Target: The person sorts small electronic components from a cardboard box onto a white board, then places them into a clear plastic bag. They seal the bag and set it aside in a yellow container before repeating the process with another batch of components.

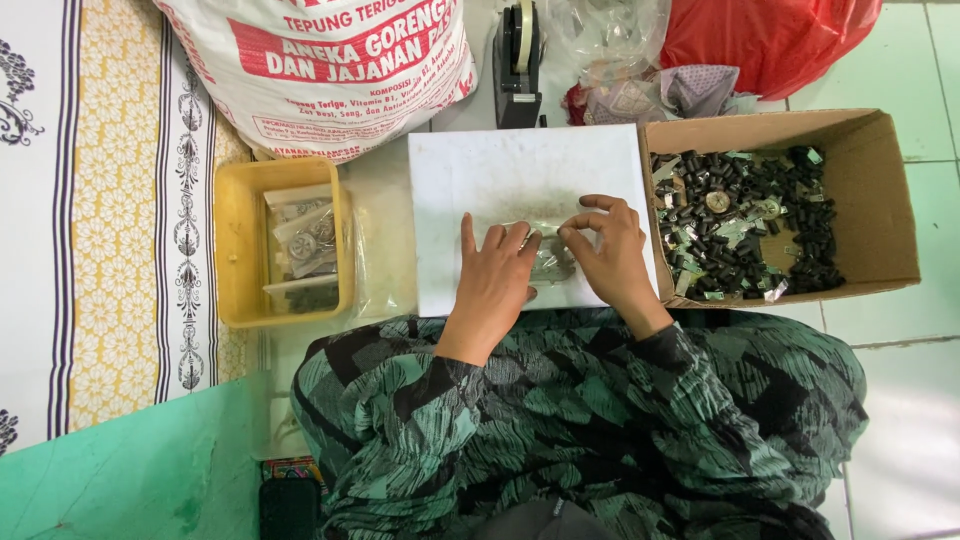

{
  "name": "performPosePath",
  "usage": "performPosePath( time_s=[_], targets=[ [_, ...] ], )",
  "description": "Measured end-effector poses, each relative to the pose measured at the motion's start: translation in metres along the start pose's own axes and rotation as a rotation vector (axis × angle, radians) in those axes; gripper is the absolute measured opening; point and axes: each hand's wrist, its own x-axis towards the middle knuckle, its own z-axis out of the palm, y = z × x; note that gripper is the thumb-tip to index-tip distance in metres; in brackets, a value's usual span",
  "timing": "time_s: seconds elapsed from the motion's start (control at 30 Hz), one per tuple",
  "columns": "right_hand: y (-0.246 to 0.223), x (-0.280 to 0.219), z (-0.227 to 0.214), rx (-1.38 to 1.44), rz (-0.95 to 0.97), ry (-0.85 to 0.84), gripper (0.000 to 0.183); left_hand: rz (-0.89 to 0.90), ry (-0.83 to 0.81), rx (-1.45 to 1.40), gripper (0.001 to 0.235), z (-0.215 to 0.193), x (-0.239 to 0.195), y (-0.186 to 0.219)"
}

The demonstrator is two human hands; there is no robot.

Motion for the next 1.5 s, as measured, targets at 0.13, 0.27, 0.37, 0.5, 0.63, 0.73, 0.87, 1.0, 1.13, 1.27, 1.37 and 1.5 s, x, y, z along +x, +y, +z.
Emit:
performPosePath(
  time_s=[0.13,0.27,0.37,0.5,0.63,0.73,0.87,1.0,1.13,1.27,1.37,1.5],
  targets=[
    [0.006,-0.001,0.012,-0.07,-0.008,0.012,0.013,0.006,0.004,0.005,0.07,0.002,0.0,-0.002],
    [0.013,-0.003,0.023,-0.176,-0.082,0.078,0.008,0.002,-0.006,-0.009,0.07,0.001,0.0,-0.002],
    [0.019,-0.004,0.03,-0.259,-0.137,0.143,0.008,0.0,-0.015,-0.016,0.071,-0.002,0.0,-0.001],
    [0.023,-0.005,0.037,-0.281,-0.154,0.215,0.011,0.001,-0.006,-0.013,0.068,-0.006,-0.001,0.0],
    [0.013,-0.006,0.033,-0.253,-0.133,0.237,0.011,-0.001,-0.002,-0.005,0.068,-0.002,-0.001,0.0],
    [0.014,-0.004,0.032,-0.274,-0.117,0.227,0.011,0.007,0.028,0.012,0.064,0.005,-0.001,-0.001],
    [0.014,-0.002,0.03,-0.286,-0.104,0.212,0.014,0.016,0.047,0.018,0.061,0.007,-0.001,-0.002],
    [0.013,-0.001,0.03,-0.279,-0.077,0.203,0.013,0.011,0.043,0.028,0.06,0.009,-0.001,-0.003],
    [0.014,0.003,0.029,-0.255,-0.061,0.204,0.024,0.016,0.021,0.024,0.063,0.015,-0.001,-0.005],
    [0.016,0.007,0.027,-0.223,-0.059,0.21,0.038,0.018,0.025,0.024,0.063,0.02,-0.001,-0.007],
    [0.008,0.002,0.027,-0.248,-0.144,0.217,0.025,0.015,0.03,0.024,0.062,0.017,0.0,-0.005],
    [0.013,-0.002,0.03,-0.331,-0.251,0.264,0.011,0.007,0.015,0.028,0.065,0.005,-0.001,-0.001]
  ],
)
